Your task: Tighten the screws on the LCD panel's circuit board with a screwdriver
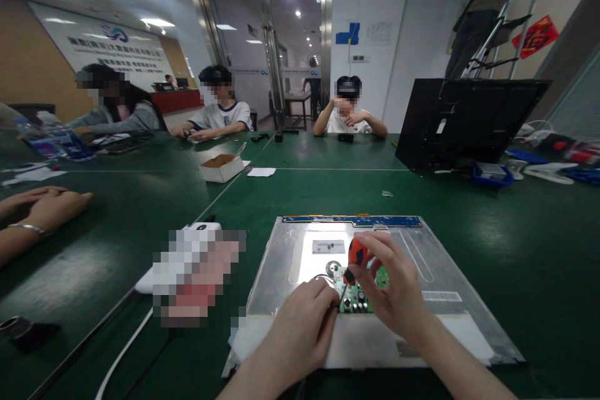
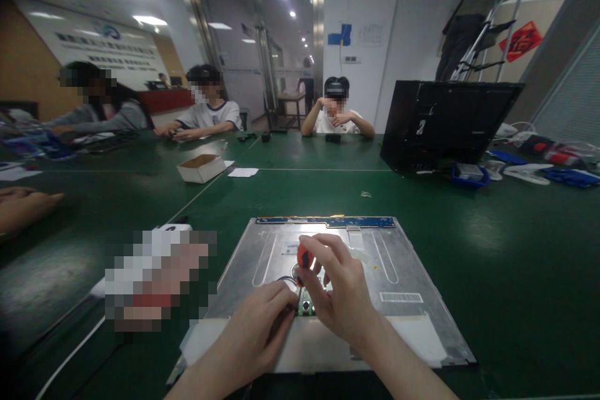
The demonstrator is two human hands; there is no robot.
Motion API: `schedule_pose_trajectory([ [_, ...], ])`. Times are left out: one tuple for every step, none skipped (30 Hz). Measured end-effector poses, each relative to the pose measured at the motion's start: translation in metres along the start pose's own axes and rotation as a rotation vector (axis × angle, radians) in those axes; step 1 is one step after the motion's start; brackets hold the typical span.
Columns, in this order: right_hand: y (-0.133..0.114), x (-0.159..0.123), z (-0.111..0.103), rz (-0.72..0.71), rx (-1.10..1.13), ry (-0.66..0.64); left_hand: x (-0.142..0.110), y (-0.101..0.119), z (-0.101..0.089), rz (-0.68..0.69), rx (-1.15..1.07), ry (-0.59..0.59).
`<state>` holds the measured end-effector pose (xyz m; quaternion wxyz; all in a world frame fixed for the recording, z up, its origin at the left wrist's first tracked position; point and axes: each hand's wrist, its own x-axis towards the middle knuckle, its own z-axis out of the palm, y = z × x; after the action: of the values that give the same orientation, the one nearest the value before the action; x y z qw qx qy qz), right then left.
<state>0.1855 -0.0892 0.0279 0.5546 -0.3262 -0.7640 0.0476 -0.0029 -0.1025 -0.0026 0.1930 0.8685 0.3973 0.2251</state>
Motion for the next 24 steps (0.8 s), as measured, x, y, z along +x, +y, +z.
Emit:
schedule_pose_trajectory([
  [0.0001,-0.0004,-0.0001,0.005,-0.006,-0.012,0.0003,-0.0003,0.0000,0.002,-0.001,-0.002],
  [0.0003,-0.0008,-0.0001,0.009,-0.010,-0.024,0.0005,-0.0006,0.0000,0.000,-0.001,-0.005],
  [0.0004,-0.0012,0.0001,0.011,-0.011,-0.035,0.0006,-0.0007,-0.0001,-0.001,-0.001,-0.005],
  [0.0004,-0.0015,0.0003,0.013,-0.008,-0.043,0.0007,-0.0008,-0.0002,-0.002,-0.001,-0.006],
  [0.0003,-0.0018,0.0007,0.012,-0.002,-0.047,0.0006,-0.0008,-0.0004,-0.003,0.000,-0.004],
  [0.0002,-0.0020,0.0011,0.010,0.008,-0.042,0.0005,-0.0007,-0.0005,-0.002,0.000,-0.001],
  [0.0000,-0.0021,0.0017,0.010,0.018,-0.030,0.0002,-0.0006,-0.0006,0.000,-0.001,0.002],
  [-0.0002,-0.0022,0.0023,0.011,0.028,-0.012,0.0000,-0.0005,-0.0006,0.003,-0.003,0.005],
  [-0.0004,-0.0023,0.0029,0.013,0.037,0.009,-0.0003,-0.0005,-0.0006,0.006,-0.005,0.006],
  [-0.0005,-0.0025,0.0036,0.015,0.047,0.030,-0.0005,-0.0004,-0.0006,0.009,-0.007,0.006],
  [-0.0007,-0.0026,0.0042,0.020,0.054,0.050,-0.0007,-0.0004,-0.0005,0.010,-0.008,0.007],
  [-0.0008,-0.0028,0.0048,0.025,0.060,0.067,-0.0008,-0.0005,-0.0004,0.011,-0.007,0.007],
  [-0.0008,-0.0031,0.0054,0.029,0.065,0.080,-0.0009,-0.0005,-0.0003,0.010,-0.005,0.006],
  [-0.0009,-0.0034,0.0059,0.033,0.071,0.090,-0.0009,-0.0005,-0.0002,0.008,0.000,0.005],
  [-0.0010,-0.0037,0.0063,0.037,0.077,0.098,-0.0008,-0.0005,-0.0002,0.007,0.005,0.004],
  [-0.0011,-0.0040,0.0067,0.041,0.084,0.103,-0.0007,-0.0004,-0.0003,0.004,0.010,0.005],
  [-0.0011,-0.0043,0.0069,0.045,0.092,0.105,-0.0006,-0.0003,-0.0006,0.002,0.013,0.005],
  [-0.0012,-0.0047,0.0071,0.049,0.098,0.104,-0.0004,0.0000,-0.0009,0.001,0.016,0.004],
  [-0.0011,-0.0049,0.0071,0.054,0.102,0.098,-0.0003,0.0004,-0.0013,0.000,0.016,0.003],
  [-0.0010,-0.0051,0.0069,0.057,0.101,0.087,-0.0002,0.0008,-0.0018,0.000,0.015,0.000],
  [-0.0008,-0.0052,0.0065,0.057,0.098,0.070,-0.0001,0.0012,-0.0022,0.000,0.013,-0.005],
  [-0.0005,-0.0052,0.0060,0.052,0.093,0.053,-0.0001,0.0017,-0.0024,0.000,0.010,-0.010],
  [-0.0001,-0.0050,0.0054,0.042,0.085,0.034,-0.0001,0.0020,-0.0025,-0.002,0.006,-0.013],
  [0.0002,-0.0048,0.0048,0.029,0.077,0.018,-0.0001,0.0021,-0.0024,-0.004,0.004,-0.014],
])
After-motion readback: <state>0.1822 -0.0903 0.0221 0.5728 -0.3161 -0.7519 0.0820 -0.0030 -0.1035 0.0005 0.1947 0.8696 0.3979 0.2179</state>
